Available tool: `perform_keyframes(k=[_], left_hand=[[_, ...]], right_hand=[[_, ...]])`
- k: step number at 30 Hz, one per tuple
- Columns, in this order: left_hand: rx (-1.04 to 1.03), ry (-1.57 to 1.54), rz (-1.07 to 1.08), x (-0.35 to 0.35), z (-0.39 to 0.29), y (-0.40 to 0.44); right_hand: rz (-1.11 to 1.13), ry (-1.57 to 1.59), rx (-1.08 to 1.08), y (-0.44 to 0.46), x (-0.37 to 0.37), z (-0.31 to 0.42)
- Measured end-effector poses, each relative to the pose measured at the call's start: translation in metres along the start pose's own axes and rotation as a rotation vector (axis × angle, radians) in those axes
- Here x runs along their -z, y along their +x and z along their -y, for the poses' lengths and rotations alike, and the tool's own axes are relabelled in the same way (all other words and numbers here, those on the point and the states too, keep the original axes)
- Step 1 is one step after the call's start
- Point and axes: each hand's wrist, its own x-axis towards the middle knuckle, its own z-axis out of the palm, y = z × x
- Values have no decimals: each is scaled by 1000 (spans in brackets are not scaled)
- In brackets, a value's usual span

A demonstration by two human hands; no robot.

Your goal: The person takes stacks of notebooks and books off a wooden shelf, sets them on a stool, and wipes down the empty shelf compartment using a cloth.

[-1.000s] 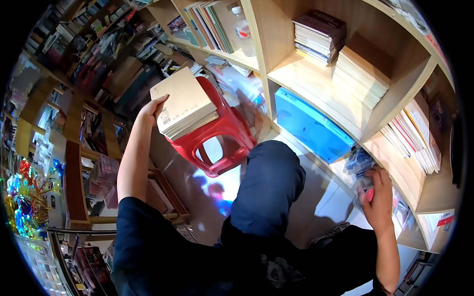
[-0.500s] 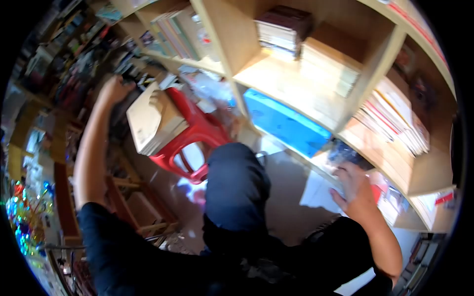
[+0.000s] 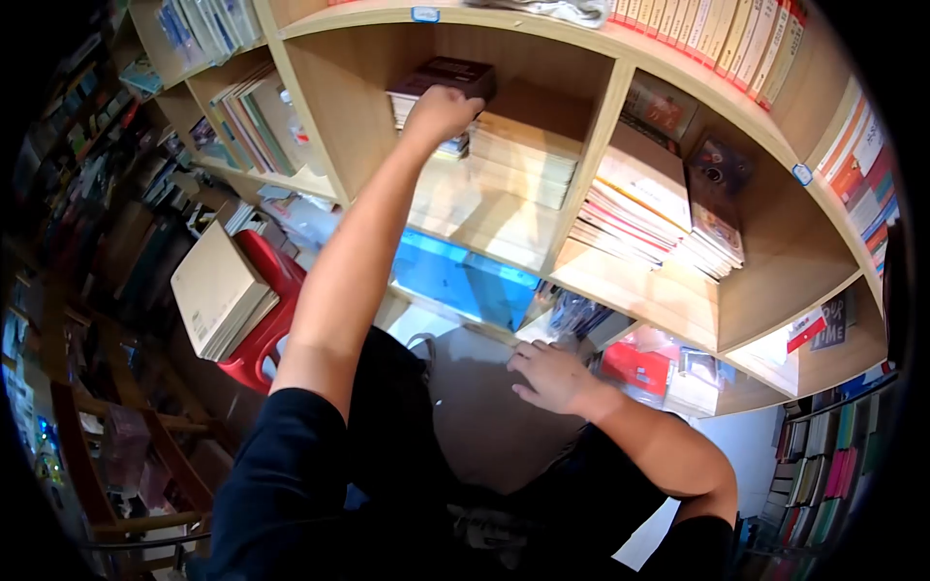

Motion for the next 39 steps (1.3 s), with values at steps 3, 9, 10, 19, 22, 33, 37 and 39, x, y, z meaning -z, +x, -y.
perform_keyframes(k=[3,9,10,19,22,33,37,39], left_hand=[[82,-102,-261,-42,37,8],[203,-297,3,-82,47,49],[184,-337,78,-79,37,46],[468,-205,486,-64,37,51],[463,-247,517,-63,34,52],[402,-452,386,-71,34,60],[406,-597,325,-71,24,60],[467,-1177,357,-79,17,52]], right_hand=[[-7,63,-24,-7,4,5],[10,207,-23,-17,14,10],[18,210,-27,-18,14,9],[25,228,-124,-18,13,-13],[45,247,-133,-14,15,-15],[-14,230,-90,-5,21,-15],[-61,219,-58,-6,18,-16],[-68,217,-64,-7,14,-18]])
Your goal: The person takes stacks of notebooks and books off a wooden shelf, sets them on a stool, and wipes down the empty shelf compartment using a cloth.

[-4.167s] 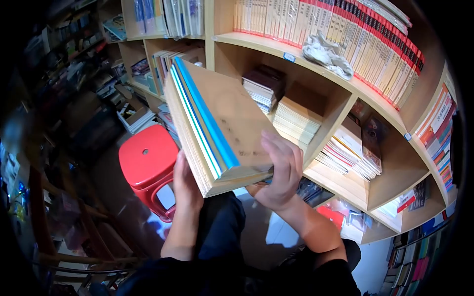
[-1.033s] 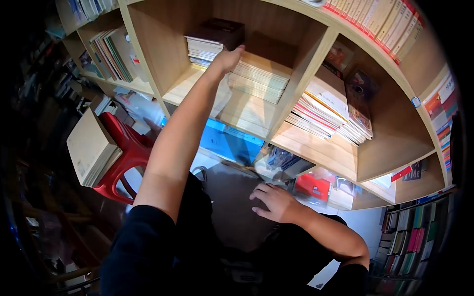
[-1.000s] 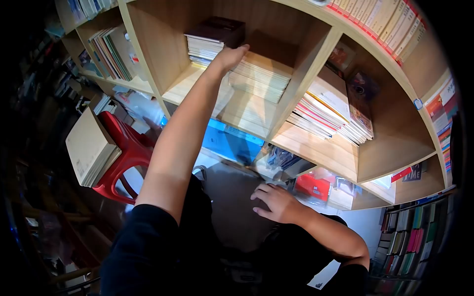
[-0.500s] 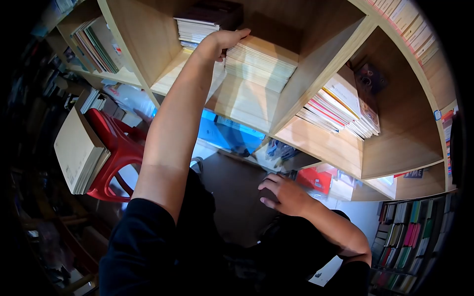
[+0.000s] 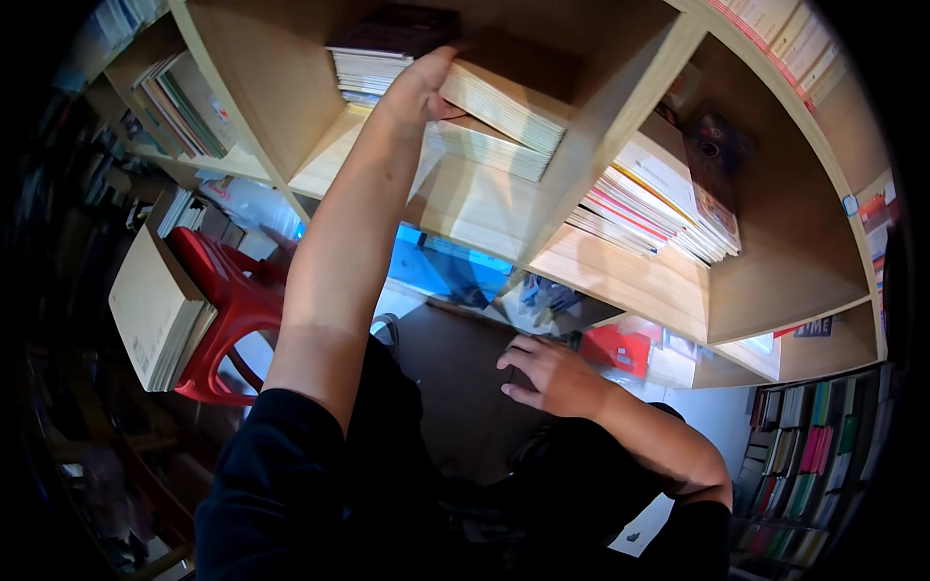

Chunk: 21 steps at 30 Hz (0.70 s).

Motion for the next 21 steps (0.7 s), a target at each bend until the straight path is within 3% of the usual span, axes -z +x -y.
perform_keyframes(k=[3,5,7,12,13,15,21], left_hand=[[-14,-259,119,4,-4,3],[-36,-299,84,-1,1,7],[-194,-495,243,-14,13,15],[-159,-744,190,-51,25,-14],[-164,-735,196,-52,35,-6],[-258,-595,-22,-54,56,7],[-95,-639,-6,-44,80,20]], right_hand=[[26,-17,-26,-2,0,1],[48,-30,-46,-2,2,1],[59,-16,-40,-3,0,-1],[123,6,-68,3,5,1],[112,3,-64,4,6,1],[148,-26,-30,7,6,0],[154,-31,-47,15,2,0]])
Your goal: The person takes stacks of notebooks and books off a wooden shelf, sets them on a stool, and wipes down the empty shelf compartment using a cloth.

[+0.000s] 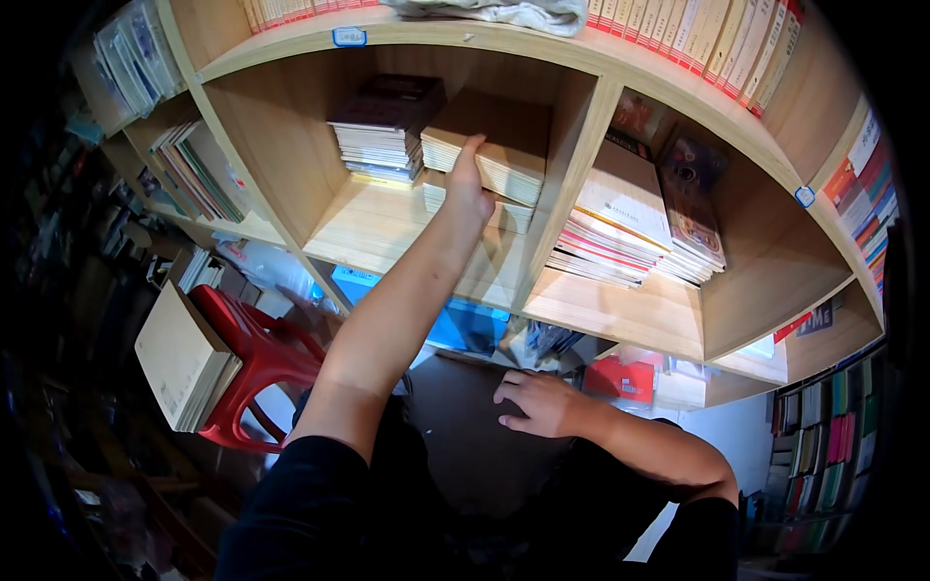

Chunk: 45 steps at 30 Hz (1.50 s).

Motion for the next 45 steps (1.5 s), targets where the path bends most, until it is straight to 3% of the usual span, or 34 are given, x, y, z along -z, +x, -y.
perform_keyframes(k=[8,14,18,22,25,28,30,32,34,37,40,41,42,44,45], left_hand=[[-140,108,-34,6,11,-7],[-14,-39,26,-5,-19,-29],[72,13,96,11,-60,-99],[-22,125,-145,18,-97,-221],[-24,-33,-143,49,-117,-291],[-178,-73,-42,66,-121,-354],[-371,71,-108,72,-117,-385],[-542,164,-114,68,-112,-407],[-575,165,-116,70,-106,-416],[-790,49,-151,50,-100,-424],[-1031,66,-181,40,-97,-426],[-1055,169,-222,42,-97,-428],[-1208,234,-257,42,-95,-420],[-1412,424,-294,39,-101,-407],[-1524,530,-304,36,-107,-400]], right_hand=[[-12,-53,-16,8,-6,-5],[-23,-118,-45,17,-8,-3],[73,-111,12,20,-14,-13],[213,-123,-67,23,-18,-31],[152,-12,-16,17,-8,-24],[130,74,21,12,12,9],[-57,382,-128,12,48,55],[-260,809,114,16,75,101],[-374,911,154,36,106,165],[-341,860,193,77,131,218],[-709,-55,244,82,154,266],[-711,-114,285,83,158,274],[-711,-174,325,84,161,284],[-428,65,170,78,164,317],[-454,73,247,76,162,329]])
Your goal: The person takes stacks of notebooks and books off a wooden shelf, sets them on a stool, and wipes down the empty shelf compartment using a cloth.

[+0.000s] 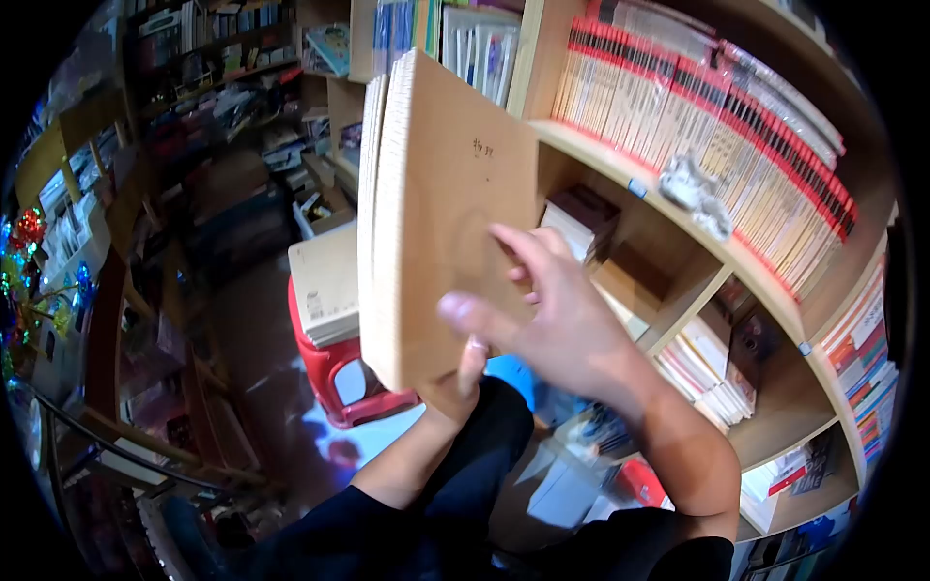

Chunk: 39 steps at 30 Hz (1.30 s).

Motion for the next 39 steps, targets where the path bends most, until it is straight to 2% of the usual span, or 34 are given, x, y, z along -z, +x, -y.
perform_keyframes(k=[1,3,5,7,8,10,11,14,15,17,18,19,21,22,23,25,27,29,32,34,35,37,39], left_hand=[[-129,75,21,-7,5,8],[-349,186,55,-17,13,23],[-538,269,72,-23,17,36],[-678,342,78,-28,22,48],[-722,369,78,-28,23,53],[-791,411,95,-26,23,60],[-816,429,105,-24,22,61],[-860,468,220,-14,11,67],[-854,469,222,-10,4,67],[-884,795,458,3,-15,66],[-810,899,627,10,-38,64],[-808,897,625,16,-66,67],[-457,886,990,36,-108,78],[-299,630,850,54,-94,86],[22,531,704,67,-85,90],[853,-65,550,87,-59,90],[1428,-350,393,110,-19,61],[1482,-662,316,129,-5,34],[1555,-753,303,124,-31,33],[1491,-498,273,126,-40,31],[1492,-494,238,125,-47,30],[1327,-296,352,119,-56,32],[1318,-243,304,125,-57,32]], right_hand=[[-22,21,70,0,-1,11],[108,40,29,2,10,42],[-37,64,89,8,7,48],[-167,375,166,15,-4,42],[-172,369,170,15,-8,39],[-500,97,341,15,-16,34],[-500,96,343,16,-17,33],[-496,472,158,17,-20,20],[-495,472,152,16,-20,13],[-527,701,130,10,-20,-4],[-525,699,124,4,-22,-13],[-531,818,88,-4,-24,-23],[-529,937,49,-24,-27,-39],[-464,1057,1,-35,-30,-47],[-392,1178,-58,-45,-34,-53],[-326,1250,-158,-60,-45,-60],[-275,1325,-252,-75,-61,-65],[-187,1450,-389,-84,-72,-74],[-178,1350,-372,-91,-84,-76],[-155,1265,-376,-95,-91,-80],[-143,1278,-388,-97,-94,-84],[-103,1310,-401,-96,-100,-91],[-61,1346,-420,-89,-104,-92]])
